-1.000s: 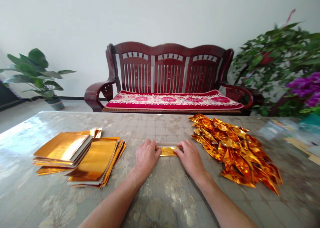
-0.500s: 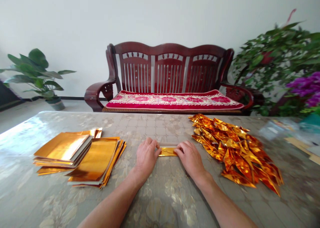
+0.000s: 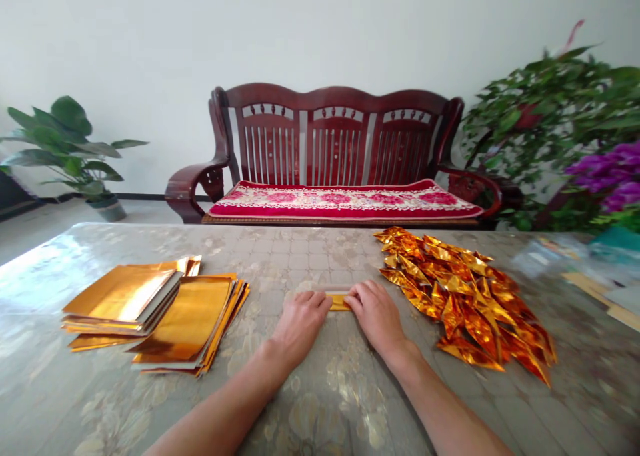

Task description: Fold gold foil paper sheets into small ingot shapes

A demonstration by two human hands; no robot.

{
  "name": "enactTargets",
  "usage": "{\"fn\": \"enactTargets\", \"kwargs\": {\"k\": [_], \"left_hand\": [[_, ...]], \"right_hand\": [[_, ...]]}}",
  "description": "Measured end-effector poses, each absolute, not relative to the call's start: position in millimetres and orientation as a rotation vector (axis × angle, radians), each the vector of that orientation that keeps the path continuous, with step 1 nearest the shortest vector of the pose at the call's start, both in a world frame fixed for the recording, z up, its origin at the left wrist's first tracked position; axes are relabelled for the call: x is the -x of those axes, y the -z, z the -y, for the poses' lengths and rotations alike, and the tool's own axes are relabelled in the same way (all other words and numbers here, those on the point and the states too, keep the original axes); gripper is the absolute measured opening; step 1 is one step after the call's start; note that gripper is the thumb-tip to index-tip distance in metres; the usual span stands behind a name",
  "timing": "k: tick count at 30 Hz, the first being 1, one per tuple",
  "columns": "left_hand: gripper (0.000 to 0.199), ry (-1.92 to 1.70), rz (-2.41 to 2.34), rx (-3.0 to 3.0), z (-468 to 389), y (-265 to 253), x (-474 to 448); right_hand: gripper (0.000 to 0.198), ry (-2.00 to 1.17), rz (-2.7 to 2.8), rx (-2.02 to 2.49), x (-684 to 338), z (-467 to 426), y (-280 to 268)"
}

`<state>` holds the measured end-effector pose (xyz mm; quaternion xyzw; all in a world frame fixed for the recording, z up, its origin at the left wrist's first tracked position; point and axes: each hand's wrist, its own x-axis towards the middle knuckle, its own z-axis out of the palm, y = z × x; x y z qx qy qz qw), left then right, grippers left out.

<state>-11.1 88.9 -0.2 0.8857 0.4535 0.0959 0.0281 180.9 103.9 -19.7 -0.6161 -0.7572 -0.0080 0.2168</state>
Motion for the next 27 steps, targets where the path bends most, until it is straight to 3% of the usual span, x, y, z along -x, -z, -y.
{"fn": "enactTargets", "kwargs": {"k": [6, 11, 27], "left_hand": [[0.044, -0.114, -1.511, -2.775, -74, 6, 1], [0.040, -0.121, -1.526, -2.811, -72, 8, -2], [0.042, -0.064, -1.556, -2.851, -70, 3, 22]], "right_hand": [[0.007, 0.152, 2.125, 1.811, -172, -100, 17], [0.021, 0.222, 2.099, 1.924, -152, -93, 12], [0.017, 0.231, 2.037, 2.066, -176, -100, 11]]}}
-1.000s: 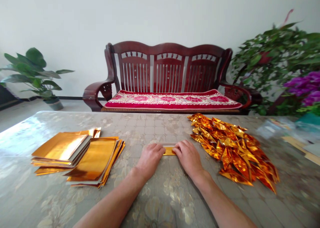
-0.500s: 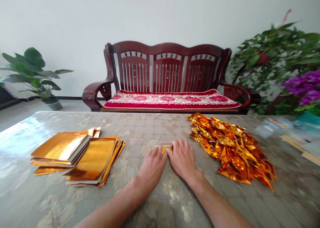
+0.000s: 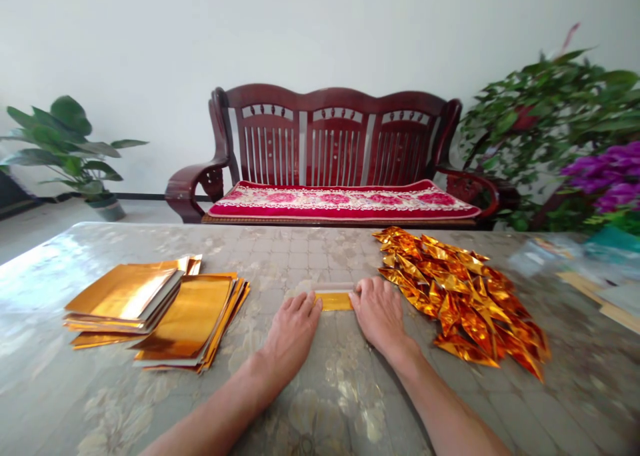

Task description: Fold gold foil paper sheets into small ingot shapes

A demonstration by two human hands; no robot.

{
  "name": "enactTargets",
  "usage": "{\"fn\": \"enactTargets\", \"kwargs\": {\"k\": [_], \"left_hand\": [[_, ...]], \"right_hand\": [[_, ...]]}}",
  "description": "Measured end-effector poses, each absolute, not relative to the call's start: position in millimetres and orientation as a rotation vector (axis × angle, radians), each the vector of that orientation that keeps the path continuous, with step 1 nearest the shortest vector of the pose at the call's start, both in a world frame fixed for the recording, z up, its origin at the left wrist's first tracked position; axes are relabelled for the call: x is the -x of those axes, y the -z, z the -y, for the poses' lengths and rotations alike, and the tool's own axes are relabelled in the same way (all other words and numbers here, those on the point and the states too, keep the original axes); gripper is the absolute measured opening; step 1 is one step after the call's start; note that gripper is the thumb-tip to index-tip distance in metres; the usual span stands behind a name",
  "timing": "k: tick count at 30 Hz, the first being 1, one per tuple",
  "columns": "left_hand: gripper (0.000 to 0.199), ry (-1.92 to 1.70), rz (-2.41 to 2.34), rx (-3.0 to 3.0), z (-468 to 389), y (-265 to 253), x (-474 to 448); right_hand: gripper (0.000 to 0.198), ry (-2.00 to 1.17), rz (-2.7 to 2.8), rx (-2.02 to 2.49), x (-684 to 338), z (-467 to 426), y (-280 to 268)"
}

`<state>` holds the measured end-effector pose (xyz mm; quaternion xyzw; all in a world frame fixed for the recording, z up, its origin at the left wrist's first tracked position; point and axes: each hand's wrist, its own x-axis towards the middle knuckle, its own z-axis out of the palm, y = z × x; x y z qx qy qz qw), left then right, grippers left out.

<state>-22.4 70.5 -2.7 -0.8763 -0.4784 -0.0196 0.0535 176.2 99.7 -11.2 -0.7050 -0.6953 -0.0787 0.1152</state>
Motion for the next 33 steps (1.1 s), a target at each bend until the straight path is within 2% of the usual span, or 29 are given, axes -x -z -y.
{"fn": "enactTargets", "kwargs": {"k": [5, 9, 12, 19, 25, 33], "left_hand": [[0.038, 0.130, 1.468, 2.694, -68, -2, 19], [0.028, 0.212, 1.504, 2.726, -70, -1, 16], [0.021, 0.266, 1.526, 2.767, -75, -1, 18], [0.019, 0.408, 1.506, 2.852, -89, 0, 29], [0.025, 0.386, 1.442, 2.887, -93, -3, 35], [0.022, 0.355, 1.388, 2.844, -94, -7, 38]], "right_hand": [[0.009, 0.347, 1.986, 1.875, -184, -96, 12], [0.009, 0.228, 2.301, 1.384, -177, -85, 9], [0.008, 0.195, 2.432, 1.228, -169, -81, 9], [0.015, 0.344, 2.511, 1.197, -161, -83, 13], [0.016, 0.467, 2.493, 1.195, -158, -83, 16], [0.019, 0.502, 2.410, 1.206, -157, -88, 20]]}}
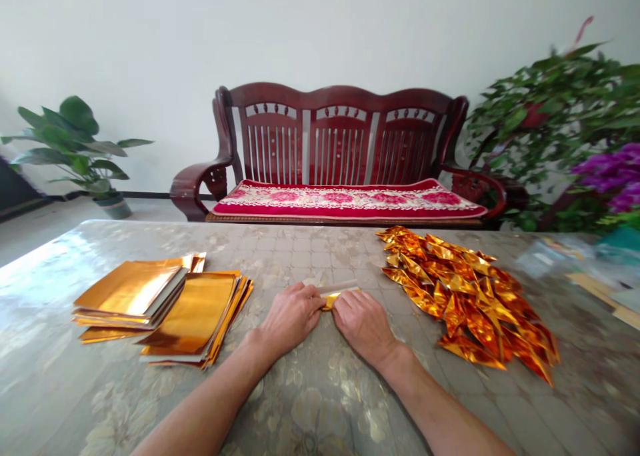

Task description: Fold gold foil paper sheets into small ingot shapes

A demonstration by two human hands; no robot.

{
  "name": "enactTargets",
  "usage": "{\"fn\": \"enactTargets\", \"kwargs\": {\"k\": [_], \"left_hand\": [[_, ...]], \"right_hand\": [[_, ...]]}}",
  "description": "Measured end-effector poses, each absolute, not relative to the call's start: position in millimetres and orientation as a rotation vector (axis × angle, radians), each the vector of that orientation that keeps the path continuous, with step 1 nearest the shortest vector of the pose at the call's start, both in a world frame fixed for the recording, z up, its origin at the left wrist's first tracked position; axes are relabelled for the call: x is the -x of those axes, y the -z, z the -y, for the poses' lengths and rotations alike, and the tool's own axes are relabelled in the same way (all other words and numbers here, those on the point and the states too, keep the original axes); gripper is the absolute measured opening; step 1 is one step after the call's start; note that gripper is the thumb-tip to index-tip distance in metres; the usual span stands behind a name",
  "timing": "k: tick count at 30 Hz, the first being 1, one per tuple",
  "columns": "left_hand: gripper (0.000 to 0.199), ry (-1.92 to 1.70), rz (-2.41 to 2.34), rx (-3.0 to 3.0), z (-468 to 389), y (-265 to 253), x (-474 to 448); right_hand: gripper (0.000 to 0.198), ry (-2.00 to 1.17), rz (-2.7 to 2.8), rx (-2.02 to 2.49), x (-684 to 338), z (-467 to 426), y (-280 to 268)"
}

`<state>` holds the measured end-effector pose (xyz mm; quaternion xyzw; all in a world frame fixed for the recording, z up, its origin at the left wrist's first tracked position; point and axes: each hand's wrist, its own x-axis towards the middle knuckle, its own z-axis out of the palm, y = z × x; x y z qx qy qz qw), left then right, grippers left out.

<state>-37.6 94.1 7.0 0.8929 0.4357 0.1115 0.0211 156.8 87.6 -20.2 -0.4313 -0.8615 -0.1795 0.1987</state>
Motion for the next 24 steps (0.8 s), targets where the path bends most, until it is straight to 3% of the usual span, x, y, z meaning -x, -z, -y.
{"fn": "enactTargets", "kwargs": {"k": [5, 10, 15, 19, 24], "left_hand": [[0.027, -0.390, -1.364, -2.779, -96, 1, 35], [0.029, -0.490, -1.392, -2.728, -94, 10, 27], [0.017, -0.649, -1.358, -2.494, -95, 12, 33], [0.028, -0.791, -1.422, -2.257, -98, 16, 43], [0.026, -0.826, -1.556, -2.117, -101, 17, 43]], "right_hand": [[0.017, 0.402, 2.416, 1.306, -157, -85, 13], [0.002, 0.132, 2.403, 1.319, -158, -80, 7], [0.012, 0.078, 2.376, 1.335, -157, -83, 8], [0.013, 0.035, 2.335, 1.370, -156, -86, 9], [0.014, -0.003, 2.280, 1.395, -154, -87, 9]]}}
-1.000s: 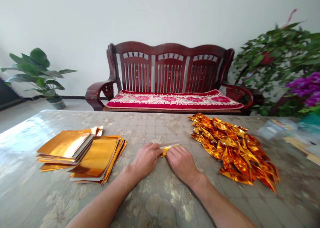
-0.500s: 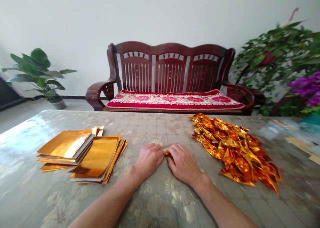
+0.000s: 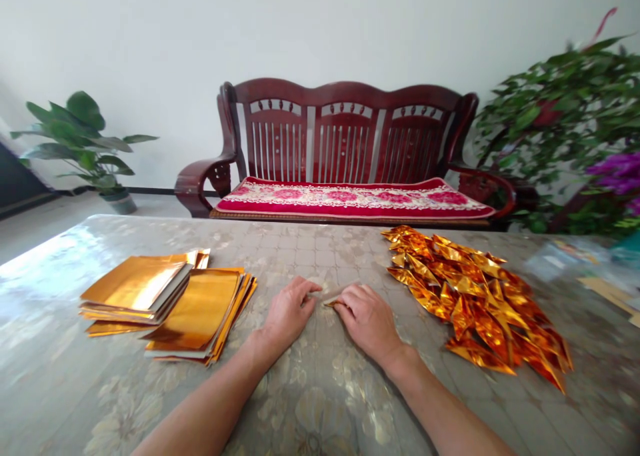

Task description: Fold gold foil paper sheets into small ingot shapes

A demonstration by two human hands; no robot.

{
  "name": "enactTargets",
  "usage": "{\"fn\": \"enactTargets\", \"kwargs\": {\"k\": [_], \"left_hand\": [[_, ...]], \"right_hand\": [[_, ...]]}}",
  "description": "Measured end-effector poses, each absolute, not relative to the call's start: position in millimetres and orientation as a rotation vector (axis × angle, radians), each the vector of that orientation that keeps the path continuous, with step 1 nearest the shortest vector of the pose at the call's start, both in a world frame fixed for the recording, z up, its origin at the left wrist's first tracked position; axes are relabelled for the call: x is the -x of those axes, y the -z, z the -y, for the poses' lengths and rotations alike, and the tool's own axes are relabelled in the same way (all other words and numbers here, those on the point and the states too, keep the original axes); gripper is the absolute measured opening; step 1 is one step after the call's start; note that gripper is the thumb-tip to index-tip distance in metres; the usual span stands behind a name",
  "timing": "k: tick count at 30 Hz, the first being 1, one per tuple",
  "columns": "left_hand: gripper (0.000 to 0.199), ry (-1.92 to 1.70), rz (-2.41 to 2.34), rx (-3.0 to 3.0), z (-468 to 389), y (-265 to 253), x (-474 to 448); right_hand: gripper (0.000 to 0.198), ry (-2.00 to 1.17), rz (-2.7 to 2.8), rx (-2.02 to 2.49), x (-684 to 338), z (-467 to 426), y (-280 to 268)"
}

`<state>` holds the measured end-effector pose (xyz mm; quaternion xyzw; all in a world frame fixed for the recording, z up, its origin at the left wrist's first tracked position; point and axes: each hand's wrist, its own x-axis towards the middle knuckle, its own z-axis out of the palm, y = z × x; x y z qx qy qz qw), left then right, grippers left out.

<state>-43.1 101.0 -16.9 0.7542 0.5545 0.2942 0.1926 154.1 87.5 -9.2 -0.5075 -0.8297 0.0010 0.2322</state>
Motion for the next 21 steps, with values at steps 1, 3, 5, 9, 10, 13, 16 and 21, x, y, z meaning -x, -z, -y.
{"fn": "enactTargets", "kwargs": {"k": [1, 3, 5, 9, 10, 13, 16, 21], "left_hand": [[0.022, -0.805, -1.582, -2.115, -102, 16, 42], [0.016, -0.743, -1.606, -2.144, -103, 13, 39], [0.014, -0.684, -1.624, -2.187, -104, 10, 36], [0.015, -0.618, -1.709, -2.205, -105, 8, 31], [0.015, -0.611, -1.727, -2.201, -106, 8, 30], [0.016, -0.598, -1.762, -2.175, -107, 9, 30], [0.017, -0.586, -1.776, -2.147, -107, 8, 29], [0.019, -0.531, -1.795, -2.087, -108, 1, 29]], "right_hand": [[0.015, -0.006, 2.272, 1.403, -154, -88, 9], [0.015, -0.007, 2.259, 1.418, -153, -89, 10], [0.016, 0.003, 2.251, 1.435, -152, -90, 10], [0.017, 0.029, 2.237, 1.485, -150, -91, 11], [0.017, 0.033, 2.236, 1.499, -150, -91, 11], [0.016, 0.049, 2.244, 1.539, -149, -92, 11], [0.015, 0.064, 2.248, 1.578, -148, -92, 12], [0.014, 0.073, 2.237, 1.603, -147, -93, 13]]}}
